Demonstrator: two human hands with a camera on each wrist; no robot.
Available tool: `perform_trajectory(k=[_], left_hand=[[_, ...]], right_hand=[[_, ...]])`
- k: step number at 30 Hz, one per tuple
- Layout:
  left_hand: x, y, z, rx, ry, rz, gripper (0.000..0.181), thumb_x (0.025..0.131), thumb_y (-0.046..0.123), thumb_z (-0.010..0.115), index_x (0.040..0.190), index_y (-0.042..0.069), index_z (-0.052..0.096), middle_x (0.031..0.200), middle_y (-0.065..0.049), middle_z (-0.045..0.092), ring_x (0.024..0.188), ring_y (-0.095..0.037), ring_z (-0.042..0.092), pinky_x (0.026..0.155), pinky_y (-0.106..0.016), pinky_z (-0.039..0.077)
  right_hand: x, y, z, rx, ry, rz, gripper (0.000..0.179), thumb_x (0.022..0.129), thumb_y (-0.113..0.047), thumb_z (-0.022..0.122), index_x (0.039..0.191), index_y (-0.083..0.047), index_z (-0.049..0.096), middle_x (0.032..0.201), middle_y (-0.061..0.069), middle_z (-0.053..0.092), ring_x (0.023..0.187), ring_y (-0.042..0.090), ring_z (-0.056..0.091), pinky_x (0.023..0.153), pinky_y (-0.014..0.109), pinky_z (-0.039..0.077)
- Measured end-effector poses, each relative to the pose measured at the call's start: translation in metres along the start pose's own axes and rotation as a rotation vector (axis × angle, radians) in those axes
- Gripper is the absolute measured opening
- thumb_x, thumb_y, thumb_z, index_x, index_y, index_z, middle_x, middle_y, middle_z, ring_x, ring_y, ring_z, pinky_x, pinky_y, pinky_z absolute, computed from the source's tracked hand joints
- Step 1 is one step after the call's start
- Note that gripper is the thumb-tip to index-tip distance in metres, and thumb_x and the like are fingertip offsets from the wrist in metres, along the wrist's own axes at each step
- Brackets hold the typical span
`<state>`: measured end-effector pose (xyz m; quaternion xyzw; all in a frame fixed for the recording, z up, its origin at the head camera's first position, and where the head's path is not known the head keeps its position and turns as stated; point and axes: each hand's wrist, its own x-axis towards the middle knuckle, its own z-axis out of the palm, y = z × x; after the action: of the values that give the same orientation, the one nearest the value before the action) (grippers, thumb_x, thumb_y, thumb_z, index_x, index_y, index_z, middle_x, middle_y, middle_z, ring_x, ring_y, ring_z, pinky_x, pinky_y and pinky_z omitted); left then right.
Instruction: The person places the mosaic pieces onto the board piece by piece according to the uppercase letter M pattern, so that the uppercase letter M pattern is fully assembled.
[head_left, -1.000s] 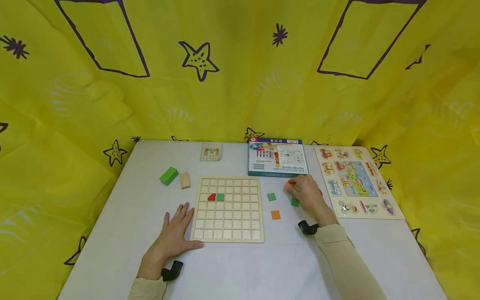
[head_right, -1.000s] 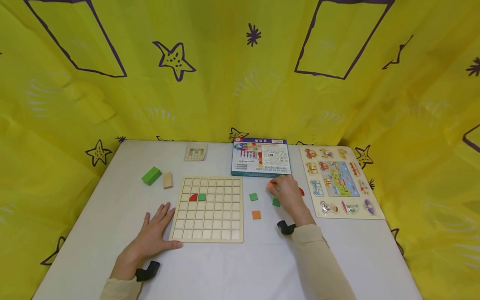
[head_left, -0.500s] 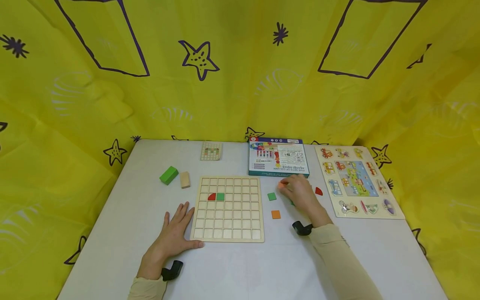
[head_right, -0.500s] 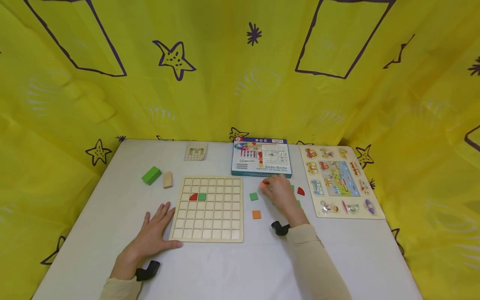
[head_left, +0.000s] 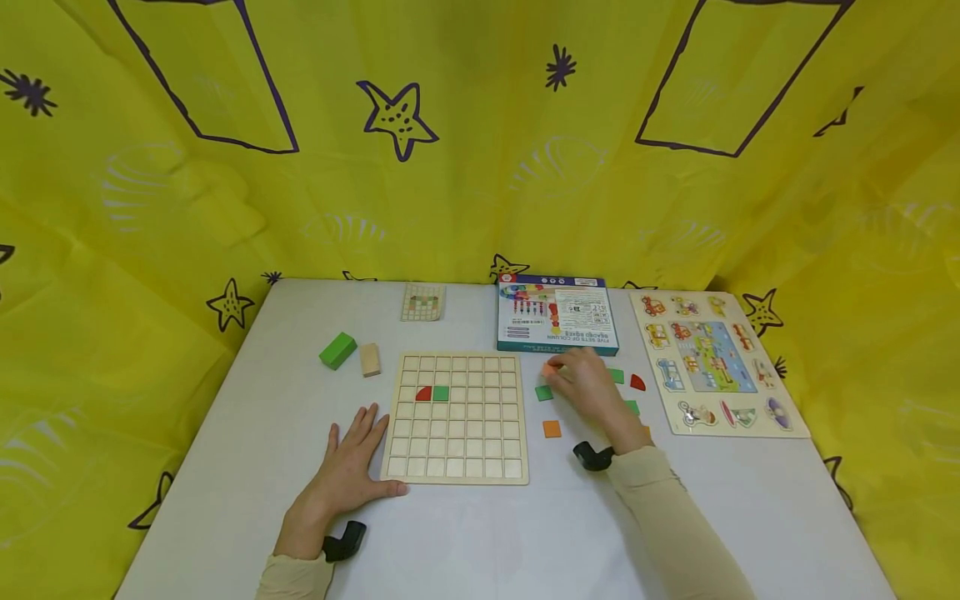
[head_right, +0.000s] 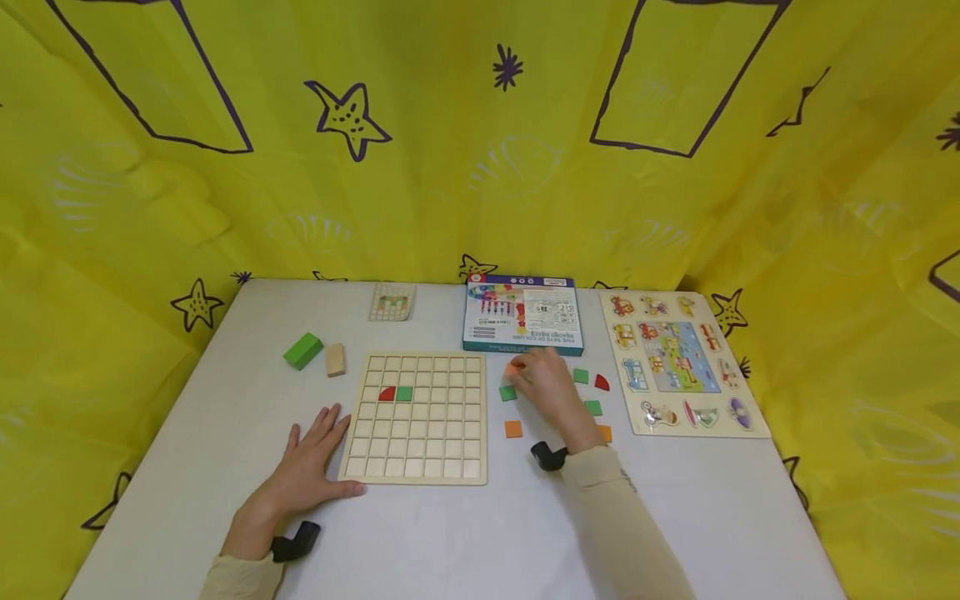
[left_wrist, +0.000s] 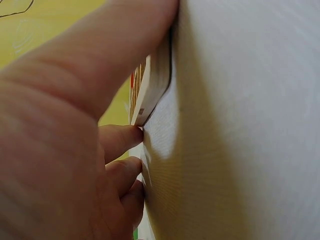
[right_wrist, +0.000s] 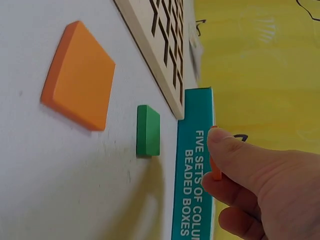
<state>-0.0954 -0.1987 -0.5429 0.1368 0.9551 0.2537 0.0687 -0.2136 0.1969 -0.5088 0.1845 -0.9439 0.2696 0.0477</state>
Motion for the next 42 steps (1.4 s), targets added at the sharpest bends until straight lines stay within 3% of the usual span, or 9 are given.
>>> perform_trajectory(k=[12,25,42], left_hand=[[0.001,-0.001,-0.001,0.009,0.004,0.000,0.117,0.066,0.068,0.077,0.149,-0.003,0.035,0.158,-0.021,0.017,0.145,-0.038,0.010,0.109,-0.065,-0.002],[0.000,0.000,-0.001,0.008,0.009,0.006,0.117,0.066,0.067,0.078,0.149,-0.002,0.034,0.158,-0.021,0.017,0.145,-0.038,0.010,0.109,-0.064,-0.002],[0.000,-0.001,0.000,0.001,0.014,0.014,0.116,0.066,0.065,0.078,0.149,-0.002,0.034,0.159,-0.020,0.017,0.145,-0.037,0.010,0.109,-0.064,-0.003]], right_hand=[[0.007,-0.014,0.006,0.012,-0.063,0.045,0.027,0.089,-0.024,0.074,0.109,-0.005,0.073,0.107,0.005,0.067,0.095,0.024,0.047,0.082,0.037,0.042],[0.011,-0.028,0.015,0.042,-0.069,-0.023,0.024,0.090,-0.025,0.073,0.105,-0.006,0.074,0.103,0.003,0.066,0.095,0.021,0.047,0.081,0.036,0.043],[0.018,-0.049,0.030,0.008,-0.135,-0.084,0.027,0.090,-0.027,0.072,0.107,-0.006,0.074,0.104,0.003,0.068,0.100,0.023,0.052,0.093,0.040,0.041]])
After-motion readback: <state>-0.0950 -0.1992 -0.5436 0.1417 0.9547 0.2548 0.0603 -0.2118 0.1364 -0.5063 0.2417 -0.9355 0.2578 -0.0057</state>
